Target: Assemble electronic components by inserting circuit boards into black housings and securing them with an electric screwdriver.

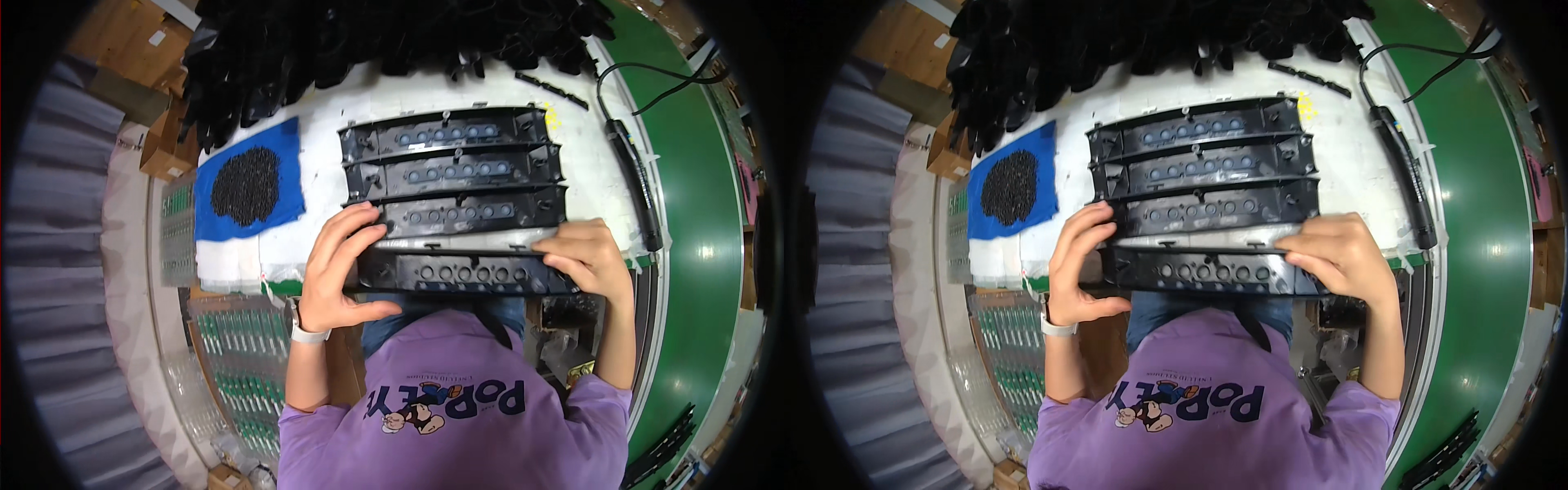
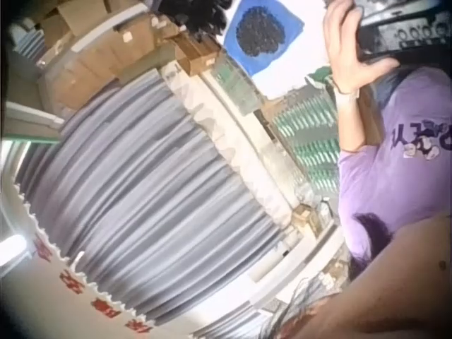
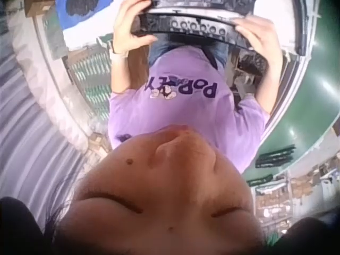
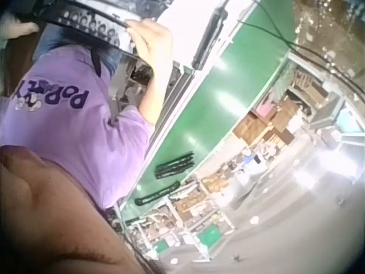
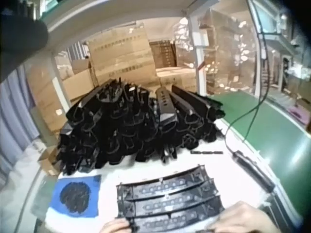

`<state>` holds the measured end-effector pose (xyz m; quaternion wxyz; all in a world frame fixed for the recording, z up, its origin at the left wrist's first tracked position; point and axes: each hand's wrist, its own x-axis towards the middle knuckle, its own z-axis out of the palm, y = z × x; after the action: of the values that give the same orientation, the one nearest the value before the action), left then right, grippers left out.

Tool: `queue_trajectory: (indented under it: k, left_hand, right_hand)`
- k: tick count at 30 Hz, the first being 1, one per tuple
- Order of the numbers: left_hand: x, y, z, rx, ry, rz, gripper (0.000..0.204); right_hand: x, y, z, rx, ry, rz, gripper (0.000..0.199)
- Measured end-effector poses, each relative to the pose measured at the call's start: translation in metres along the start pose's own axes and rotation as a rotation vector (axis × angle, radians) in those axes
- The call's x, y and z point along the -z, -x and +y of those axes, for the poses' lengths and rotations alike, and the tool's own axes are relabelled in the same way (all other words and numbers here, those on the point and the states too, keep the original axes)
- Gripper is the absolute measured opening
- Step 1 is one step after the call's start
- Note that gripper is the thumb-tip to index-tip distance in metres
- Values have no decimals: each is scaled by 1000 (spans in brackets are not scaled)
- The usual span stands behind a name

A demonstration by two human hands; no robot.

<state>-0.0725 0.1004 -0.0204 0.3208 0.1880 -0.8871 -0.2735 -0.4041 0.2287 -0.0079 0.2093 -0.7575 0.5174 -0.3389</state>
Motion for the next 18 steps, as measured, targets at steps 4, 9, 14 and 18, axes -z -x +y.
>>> queue_trajectory:
  k: [4,9,14,18]
  left_hand:
    - [-11,12,2,31,-203,10,49]
    - [-23,7,-1,54,-203,108,34]
    - [-23,8,2,33,-282,151,32]
    - [-14,1,17,7,-166,43,28]
  right_hand:
    - [-15,-17,1,40,120,145,20]
    - [1,-25,4,-46,248,136,34]
    - [-2,-27,-19,-55,173,218,25]
    - [-34,-36,-41,60,144,-15,24]
